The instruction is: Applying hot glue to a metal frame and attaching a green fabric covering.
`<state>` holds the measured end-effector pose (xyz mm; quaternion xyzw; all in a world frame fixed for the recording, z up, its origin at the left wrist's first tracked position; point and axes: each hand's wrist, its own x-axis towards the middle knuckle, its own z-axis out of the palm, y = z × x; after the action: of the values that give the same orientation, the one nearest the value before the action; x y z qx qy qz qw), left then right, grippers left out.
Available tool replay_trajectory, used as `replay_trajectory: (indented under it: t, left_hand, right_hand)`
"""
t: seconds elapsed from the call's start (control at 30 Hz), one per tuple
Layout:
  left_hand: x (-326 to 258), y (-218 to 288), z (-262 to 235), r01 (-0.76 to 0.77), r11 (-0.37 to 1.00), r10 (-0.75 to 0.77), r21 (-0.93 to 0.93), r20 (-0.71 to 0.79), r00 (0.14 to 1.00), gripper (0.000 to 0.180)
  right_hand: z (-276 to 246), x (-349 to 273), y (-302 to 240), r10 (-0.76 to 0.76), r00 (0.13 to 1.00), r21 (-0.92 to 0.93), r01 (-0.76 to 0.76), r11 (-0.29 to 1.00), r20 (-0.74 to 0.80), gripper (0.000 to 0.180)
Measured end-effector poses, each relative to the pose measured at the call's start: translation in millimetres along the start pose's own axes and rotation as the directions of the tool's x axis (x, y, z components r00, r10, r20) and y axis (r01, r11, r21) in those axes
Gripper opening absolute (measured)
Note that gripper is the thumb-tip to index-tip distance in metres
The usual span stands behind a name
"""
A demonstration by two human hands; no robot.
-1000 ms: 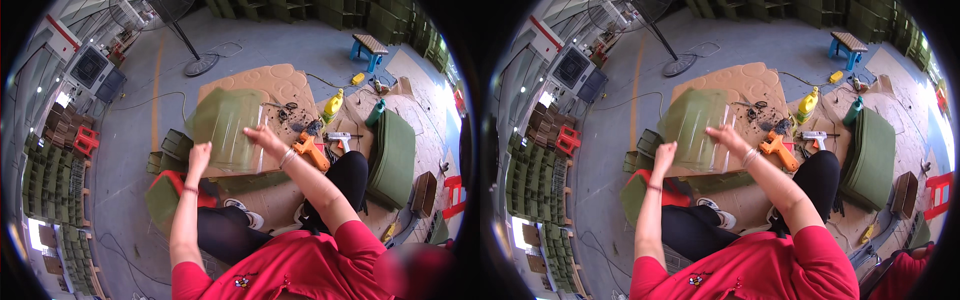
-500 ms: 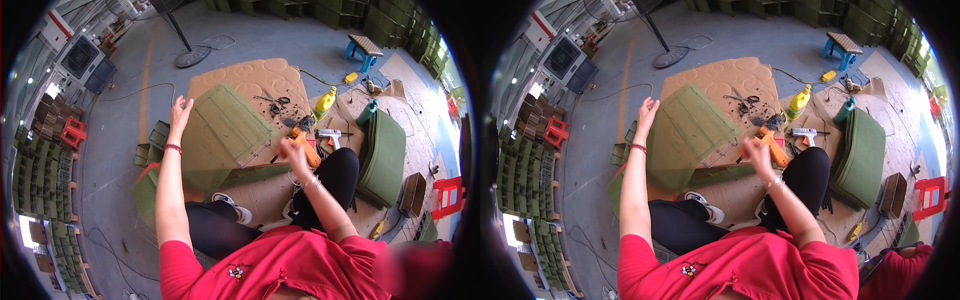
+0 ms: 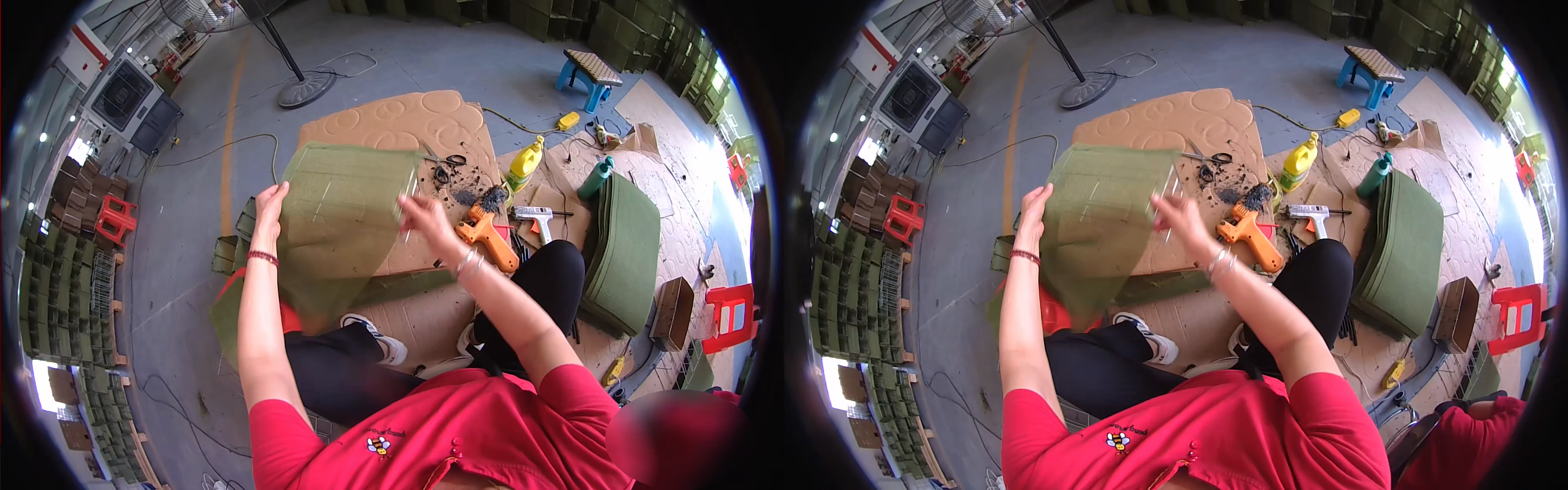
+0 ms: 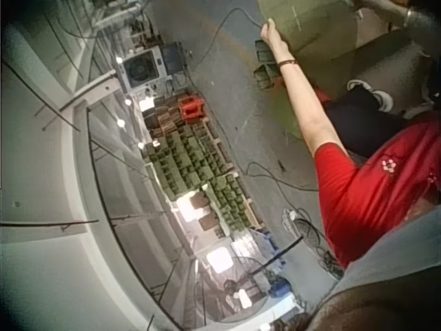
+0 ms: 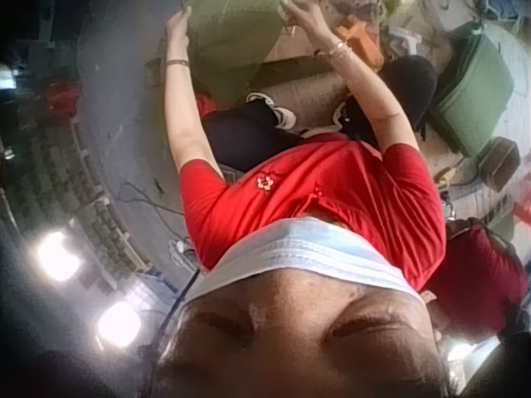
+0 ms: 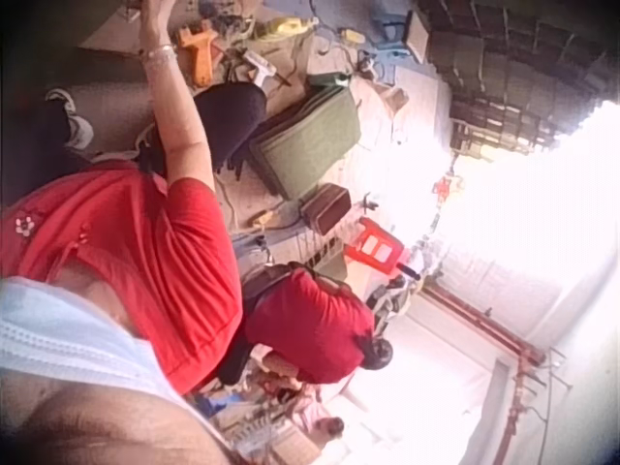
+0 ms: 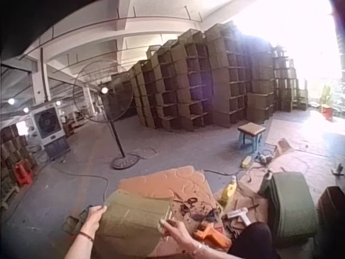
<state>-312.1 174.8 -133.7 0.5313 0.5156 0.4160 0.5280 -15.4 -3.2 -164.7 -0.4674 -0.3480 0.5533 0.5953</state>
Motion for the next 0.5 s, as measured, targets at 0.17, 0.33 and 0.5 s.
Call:
replay_trajectory:
  t: [0.17,0.33,0.5]
  left_hand:
    - [-56,-37,-3,0.061,0.993,-0.059,-0.102,0.023,0.998,0.029]
    - [-91,-32,10,-0.047,0.998,0.037,-0.050,-0.183,0.982,0.041]
    - [-104,-27,7,0.072,0.981,-0.072,-0.178,0.007,0.997,0.038]
  right_hand:
    - [-39,46,-12,-0.198,0.971,-0.161,0.176,0.971,-0.132,0.044]
    - [-32,14,9,-0.368,0.924,-0.551,0.253,0.795,-0.107,0.041]
    - [-47,33,21,-0.177,0.984,-0.494,0.137,0.859,-0.035,0.024]
